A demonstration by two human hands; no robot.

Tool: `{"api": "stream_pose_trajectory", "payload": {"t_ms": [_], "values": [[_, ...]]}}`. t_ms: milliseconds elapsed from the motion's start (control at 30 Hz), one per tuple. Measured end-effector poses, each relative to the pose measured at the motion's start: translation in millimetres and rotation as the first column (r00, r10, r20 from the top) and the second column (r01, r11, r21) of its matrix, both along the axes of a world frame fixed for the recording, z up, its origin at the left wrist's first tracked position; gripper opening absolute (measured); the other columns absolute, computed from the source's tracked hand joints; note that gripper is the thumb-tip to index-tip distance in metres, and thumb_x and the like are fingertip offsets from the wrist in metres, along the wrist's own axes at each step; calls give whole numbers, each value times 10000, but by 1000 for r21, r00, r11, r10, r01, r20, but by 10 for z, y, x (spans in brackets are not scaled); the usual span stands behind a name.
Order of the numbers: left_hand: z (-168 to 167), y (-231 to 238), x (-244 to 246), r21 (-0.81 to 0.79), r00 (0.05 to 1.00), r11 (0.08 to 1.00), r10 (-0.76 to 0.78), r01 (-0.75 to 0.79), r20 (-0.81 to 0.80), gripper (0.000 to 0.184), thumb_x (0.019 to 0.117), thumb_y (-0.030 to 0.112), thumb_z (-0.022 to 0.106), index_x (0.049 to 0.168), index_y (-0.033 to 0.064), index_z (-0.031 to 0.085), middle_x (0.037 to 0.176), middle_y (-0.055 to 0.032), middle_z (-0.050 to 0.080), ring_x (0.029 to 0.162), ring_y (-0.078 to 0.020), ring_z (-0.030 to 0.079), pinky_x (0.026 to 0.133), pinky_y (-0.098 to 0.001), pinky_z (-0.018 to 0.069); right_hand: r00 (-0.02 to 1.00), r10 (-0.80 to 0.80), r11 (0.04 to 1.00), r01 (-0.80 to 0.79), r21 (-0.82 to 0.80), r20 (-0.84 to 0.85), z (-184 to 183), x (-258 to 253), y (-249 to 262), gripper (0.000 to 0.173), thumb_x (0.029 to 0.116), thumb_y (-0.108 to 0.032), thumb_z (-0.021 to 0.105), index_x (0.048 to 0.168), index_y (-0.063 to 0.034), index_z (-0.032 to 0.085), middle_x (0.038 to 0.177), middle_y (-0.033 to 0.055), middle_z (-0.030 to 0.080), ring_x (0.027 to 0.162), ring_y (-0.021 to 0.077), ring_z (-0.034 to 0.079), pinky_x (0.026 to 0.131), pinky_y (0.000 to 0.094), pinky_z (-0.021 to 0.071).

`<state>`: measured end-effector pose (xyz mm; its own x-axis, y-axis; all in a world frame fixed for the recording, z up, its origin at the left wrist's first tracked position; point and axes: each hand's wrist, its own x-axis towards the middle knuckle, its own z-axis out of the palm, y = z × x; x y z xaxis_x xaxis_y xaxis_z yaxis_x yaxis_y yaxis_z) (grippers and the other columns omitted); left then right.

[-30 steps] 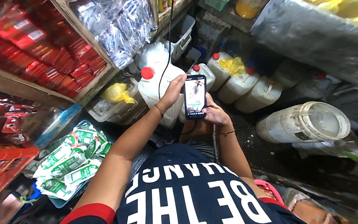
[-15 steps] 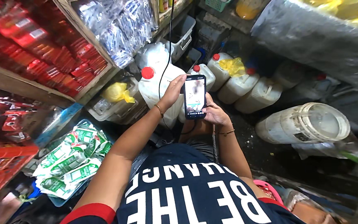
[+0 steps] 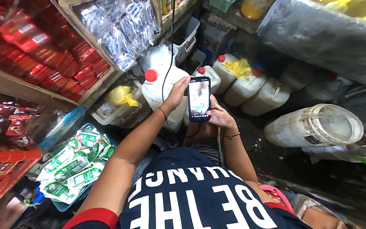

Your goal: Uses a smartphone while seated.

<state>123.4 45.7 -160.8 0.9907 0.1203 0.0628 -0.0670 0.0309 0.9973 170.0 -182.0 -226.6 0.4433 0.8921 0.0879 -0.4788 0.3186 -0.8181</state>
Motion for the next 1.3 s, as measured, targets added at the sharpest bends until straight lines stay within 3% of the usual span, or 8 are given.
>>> {"api": "stream_pose_trajectory", "payload": {"t_ms": [300, 533, 700, 833, 1200, 1300], "values": [[1, -15, -10, -15, 1000, 1000, 6, -6, -1, 476, 1131, 290, 243, 1339, 31, 585, 1144, -94, 696, 1025, -151, 680, 927, -364, 563, 1000, 16, 1000, -16, 12, 24, -4, -3, -3, 788, 914, -90, 565, 1580, -327, 217, 1400, 18, 566, 1196, 175, 620, 984, 420, 551], [12, -15, -27, -5, 1000, 1000, 7, -7, -5, 477, 1132, 291, 244, 1344, 35, 586, 1154, -94, 696, 1026, -153, 683, 927, -362, 565, 1000, 14, 1000, -14, 12, 19, 3, -15, 2, 718, 914, -107, 586, 1541, -302, 295, 1354, 31, 601, 1170, 188, 639, 961, 422, 566], [9, -14, -42, -15, 1000, 1000, 6, -6, -4, 469, 1132, 285, 247, 1342, 35, 584, 1137, -88, 698, 1009, -143, 683, 908, -348, 569, 1000, 4, 1000, -4, 4, 1, -2, -27, -4, 717, 905, -104, 580, 1540, -290, 305, 1347, 30, 606, 1170, 187, 640, 969, 428, 562], [18, -13, -47, -27, 1000, 1000, 3, -3, -6, 463, 1133, 277, 251, 1341, 29, 581, 1132, -91, 698, 1002, -141, 685, 901, -340, 571, 1000, 20, 1000, -20, 4, -14, -18, -13, -8, 786, 908, -80, 567, 1576, -325, 232, 1392, 30, 572, 1196, 190, 623, 990, 431, 549], [35, 13, -32, -2, 1000, 1000, -2, 2, -24, 471, 1133, 291, 248, 1342, 33, 582, 1136, -93, 694, 1009, -142, 683, 906, -349, 573, 999, -16, 998, 18, -52, 36, 15, -10, 18, 703, 909, -154, 636, 1523, -299, 324, 1322, 23, 622, 1145, 184, 652, 944, 411, 574], [30, 21, -29, -13, 1000, 1000, -3, 3, -18, 467, 1132, 287, 251, 1340, 34, 584, 1114, -90, 701, 984, -144, 688, 889, -346, 578, 999, -3, 998, 6, -68, 44, 16, 0, 22, 727, 908, -166, 637, 1535, -304, 296, 1332, 14, 614, 1149, 172, 648, 950, 407, 572]]}}
